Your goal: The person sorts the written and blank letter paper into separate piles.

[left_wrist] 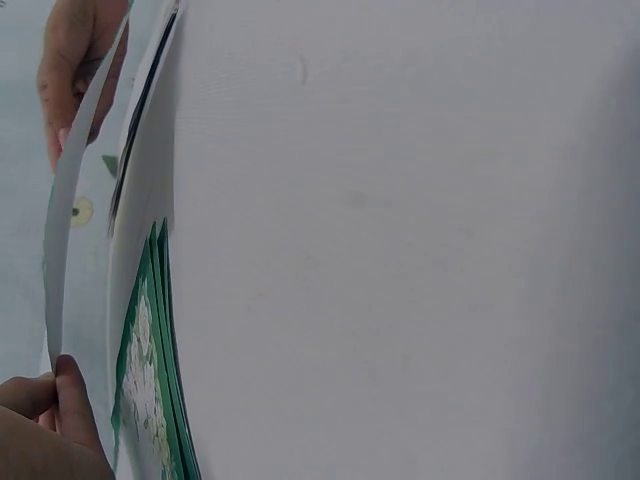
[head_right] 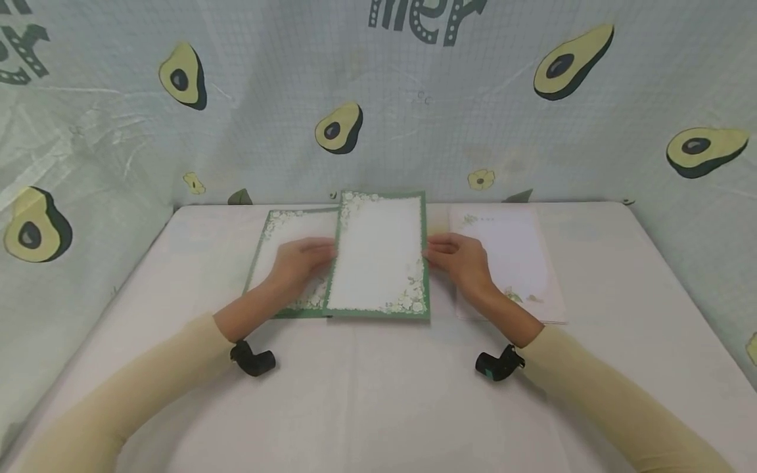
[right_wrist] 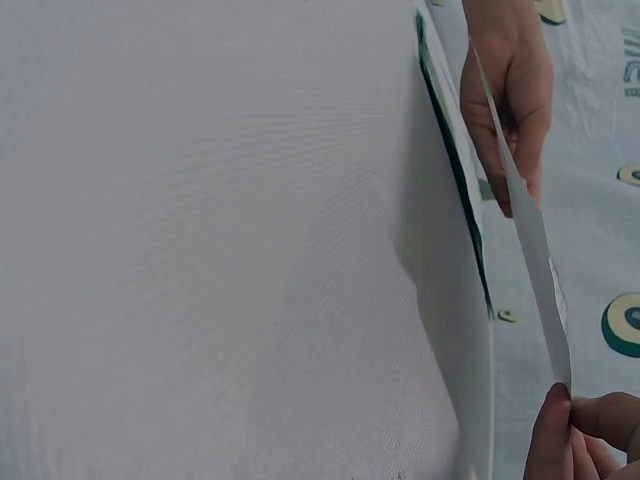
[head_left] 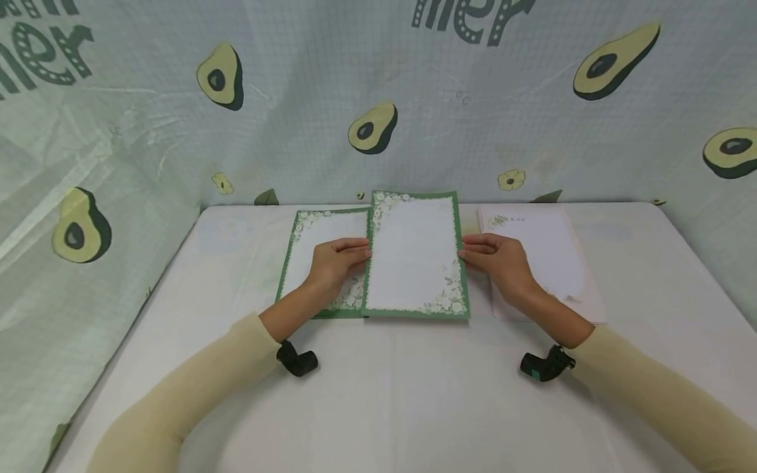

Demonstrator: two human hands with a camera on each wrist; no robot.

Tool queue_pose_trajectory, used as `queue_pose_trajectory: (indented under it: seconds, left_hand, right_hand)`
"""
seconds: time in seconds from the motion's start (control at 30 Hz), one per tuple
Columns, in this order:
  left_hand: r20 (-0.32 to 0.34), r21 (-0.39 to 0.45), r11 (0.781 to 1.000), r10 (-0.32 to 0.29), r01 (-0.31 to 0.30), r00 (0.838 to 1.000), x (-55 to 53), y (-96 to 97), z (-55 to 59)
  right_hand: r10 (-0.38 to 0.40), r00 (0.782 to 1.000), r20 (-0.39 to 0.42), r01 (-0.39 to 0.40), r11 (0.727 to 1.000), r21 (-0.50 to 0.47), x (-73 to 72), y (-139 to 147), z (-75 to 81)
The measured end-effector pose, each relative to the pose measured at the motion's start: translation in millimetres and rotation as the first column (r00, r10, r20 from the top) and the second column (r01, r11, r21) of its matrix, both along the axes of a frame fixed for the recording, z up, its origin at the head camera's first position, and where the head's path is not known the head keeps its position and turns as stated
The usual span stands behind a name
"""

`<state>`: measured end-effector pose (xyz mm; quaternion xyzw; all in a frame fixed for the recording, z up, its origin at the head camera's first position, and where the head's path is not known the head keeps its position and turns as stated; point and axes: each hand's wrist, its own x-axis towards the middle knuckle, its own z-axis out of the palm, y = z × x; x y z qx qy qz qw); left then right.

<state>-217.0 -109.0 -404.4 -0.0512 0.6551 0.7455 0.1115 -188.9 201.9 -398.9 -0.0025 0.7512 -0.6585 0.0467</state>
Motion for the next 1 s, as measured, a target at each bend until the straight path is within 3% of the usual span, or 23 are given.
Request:
queue_pose_trajectory:
  seconds: [1.0]
  left_hand:
    - [0.016, 0.003, 0.999, 0.033, -0.033, 0.999, -2.3, -18.6, 1.9]
  right_hand:
    - [-0.003, 1.0, -0.012, 0.002, 0.999, -0.054, -5.3, -19, -6.5]
